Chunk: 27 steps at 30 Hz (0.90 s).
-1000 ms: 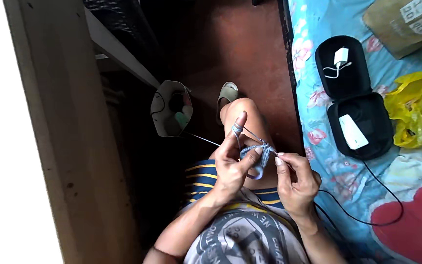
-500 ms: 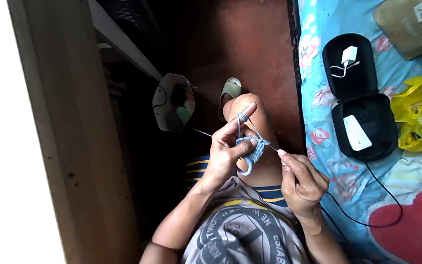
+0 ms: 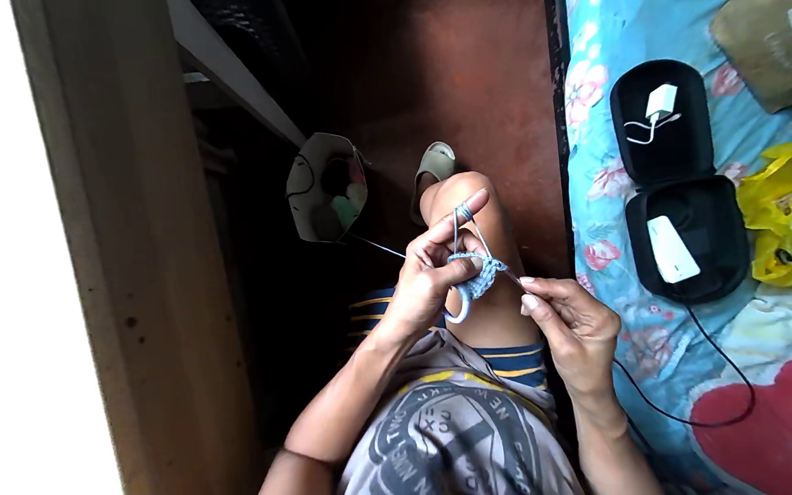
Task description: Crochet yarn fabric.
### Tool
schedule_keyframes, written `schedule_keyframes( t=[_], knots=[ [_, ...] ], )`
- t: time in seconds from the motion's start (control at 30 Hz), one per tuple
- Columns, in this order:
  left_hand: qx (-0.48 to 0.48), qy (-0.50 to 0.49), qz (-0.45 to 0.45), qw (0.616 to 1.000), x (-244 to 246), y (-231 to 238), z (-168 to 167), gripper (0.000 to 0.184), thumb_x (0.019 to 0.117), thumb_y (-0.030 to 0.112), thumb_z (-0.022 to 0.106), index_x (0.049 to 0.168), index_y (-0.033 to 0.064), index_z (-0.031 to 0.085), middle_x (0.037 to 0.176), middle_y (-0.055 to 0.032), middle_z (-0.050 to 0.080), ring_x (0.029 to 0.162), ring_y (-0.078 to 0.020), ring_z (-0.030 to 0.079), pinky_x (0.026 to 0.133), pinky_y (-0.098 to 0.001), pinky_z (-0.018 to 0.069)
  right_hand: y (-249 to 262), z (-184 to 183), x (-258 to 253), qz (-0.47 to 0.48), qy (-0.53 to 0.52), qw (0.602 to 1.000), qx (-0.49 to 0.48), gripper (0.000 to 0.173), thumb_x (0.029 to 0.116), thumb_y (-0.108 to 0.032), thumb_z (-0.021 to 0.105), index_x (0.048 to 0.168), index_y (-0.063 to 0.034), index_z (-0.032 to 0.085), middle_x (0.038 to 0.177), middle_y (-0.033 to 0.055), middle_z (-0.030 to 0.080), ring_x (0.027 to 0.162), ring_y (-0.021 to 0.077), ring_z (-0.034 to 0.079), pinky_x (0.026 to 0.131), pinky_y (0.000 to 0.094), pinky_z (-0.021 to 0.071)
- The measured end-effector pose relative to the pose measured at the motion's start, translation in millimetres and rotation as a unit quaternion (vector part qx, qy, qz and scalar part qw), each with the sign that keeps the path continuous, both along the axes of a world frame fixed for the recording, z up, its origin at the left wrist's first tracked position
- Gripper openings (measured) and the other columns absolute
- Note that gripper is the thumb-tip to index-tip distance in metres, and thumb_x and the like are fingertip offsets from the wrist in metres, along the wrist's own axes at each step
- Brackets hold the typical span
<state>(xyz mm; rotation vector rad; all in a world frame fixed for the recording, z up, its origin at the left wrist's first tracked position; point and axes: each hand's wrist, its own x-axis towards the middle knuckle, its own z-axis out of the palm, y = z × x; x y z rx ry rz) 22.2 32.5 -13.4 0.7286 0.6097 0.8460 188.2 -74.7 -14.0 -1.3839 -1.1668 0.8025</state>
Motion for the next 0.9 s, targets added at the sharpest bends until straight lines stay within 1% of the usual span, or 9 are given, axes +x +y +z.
schedule_keyframes(
  t=[0.1,0.23,0.37,0.5,0.57,0.63,0.7,0.8,0.9],
  knots=[
    [0.041,0.048,-0.031,0.998,-1,2,0,0.076,0.0878,-0.008,0.055,0.158,0.0103,0.036,0.091,-0.007,0.067,0.072,-0.0091,0.063,0.064,-0.0206,0.0537,1,0,0,-0.001,-0.003,1.0,-0.017,0.016,0.094,0.004,0.06,0.105,0.0057,0.071,0.092,-0.0002,0.074,0.078,-0.0019,0.066,0.073,0.0153,0.0574],
    [0.083,0.106,-0.005,0.991,3,-1,2,0.088,0.0857,-0.01,0.065,0.162,0.0116,0.027,0.083,-0.0073,0.068,0.063,-0.0098,0.063,0.056,-0.0197,0.0527,1,0,1,-0.007,-0.012,1.0,-0.021,0.016,0.0935,0.005,0.06,0.105,0.0079,0.071,0.092,0.0016,0.074,0.077,-0.0021,0.066,0.073,0.0144,0.0572],
    [0.15,0.167,0.046,0.973,8,-8,7,0.084,0.0852,-0.012,0.066,0.16,0.0082,0.032,0.084,-0.0035,0.072,0.068,-0.008,0.066,0.062,-0.0213,0.0567,3,4,1,0.001,0.139,0.987,-0.081,0.017,0.093,0.005,0.06,0.108,-0.0006,0.068,0.084,-0.0027,0.072,0.065,-0.0025,0.06,0.054,0.0122,0.0459],
    [0.339,0.216,0.1,0.91,14,-16,-6,0.065,0.0851,-0.009,0.064,0.147,-0.0079,0.046,0.088,-0.0079,0.072,0.074,-0.0092,0.068,0.071,-0.0262,0.0592,11,11,-13,-0.01,0.007,0.999,-0.048,0.013,0.0929,0.004,0.06,0.104,0.0048,0.067,0.088,-0.0008,0.072,0.075,-0.0035,0.065,0.069,0.0133,0.0559],
    [0.417,0.215,0.132,0.873,16,-18,-16,0.05,0.0868,-0.006,0.065,0.136,-0.0072,0.057,0.086,-0.0108,0.072,0.076,-0.0124,0.069,0.072,-0.0289,0.0585,17,14,-17,-0.015,0.011,0.998,-0.059,0.012,0.0934,0.003,0.06,0.103,0.0029,0.066,0.085,-0.0014,0.071,0.072,-0.0038,0.063,0.066,0.0122,0.0542],
    [0.417,0.188,0.144,0.877,16,-19,-19,0.044,0.0896,-0.005,0.065,0.133,-0.002,0.06,0.089,-0.0093,0.073,0.08,-0.0122,0.07,0.075,-0.0286,0.059,21,17,-14,-0.002,0.139,0.985,-0.1,0.014,0.0947,0.002,0.059,0.107,-0.0039,0.063,0.08,-0.0032,0.068,0.06,-0.004,0.055,0.053,0.0108,0.0425],
    [0.342,0.155,0.132,0.917,13,-19,-12,0.053,0.0889,-0.006,0.066,0.14,0.0019,0.057,0.094,-0.0051,0.074,0.083,-0.009,0.07,0.078,-0.0274,0.06,21,14,-12,0.006,0.222,0.97,-0.103,0.019,0.0941,0.003,0.058,0.11,-0.0059,0.061,0.078,-0.0018,0.068,0.057,-0.0037,0.052,0.049,0.011,0.0377],
    [0.215,0.137,0.111,0.961,9,-16,-2,0.064,0.086,-0.007,0.068,0.147,0.0031,0.051,0.096,-0.0002,0.076,0.083,-0.0073,0.071,0.08,-0.0274,0.0602,13,3,-18,-0.049,-0.003,0.999,-0.023,0.014,0.095,0.001,0.061,0.108,0.0027,0.063,0.087,-0.0004,0.071,0.074,-0.0035,0.065,0.067,0.0118,0.054],
    [0.148,0.112,0.098,0.978,8,-13,0,0.064,0.0843,-0.011,0.067,0.145,0.0036,0.054,0.09,-0.0013,0.075,0.077,-0.0082,0.07,0.074,-0.0266,0.0598,9,-6,-22,-0.111,-0.232,0.965,0.054,0.014,0.0985,-0.004,0.061,0.098,0.0057,0.071,0.085,0.0109,0.071,0.078,0.0029,0.066,0.074,0.0132,0.0541]
  ],
)
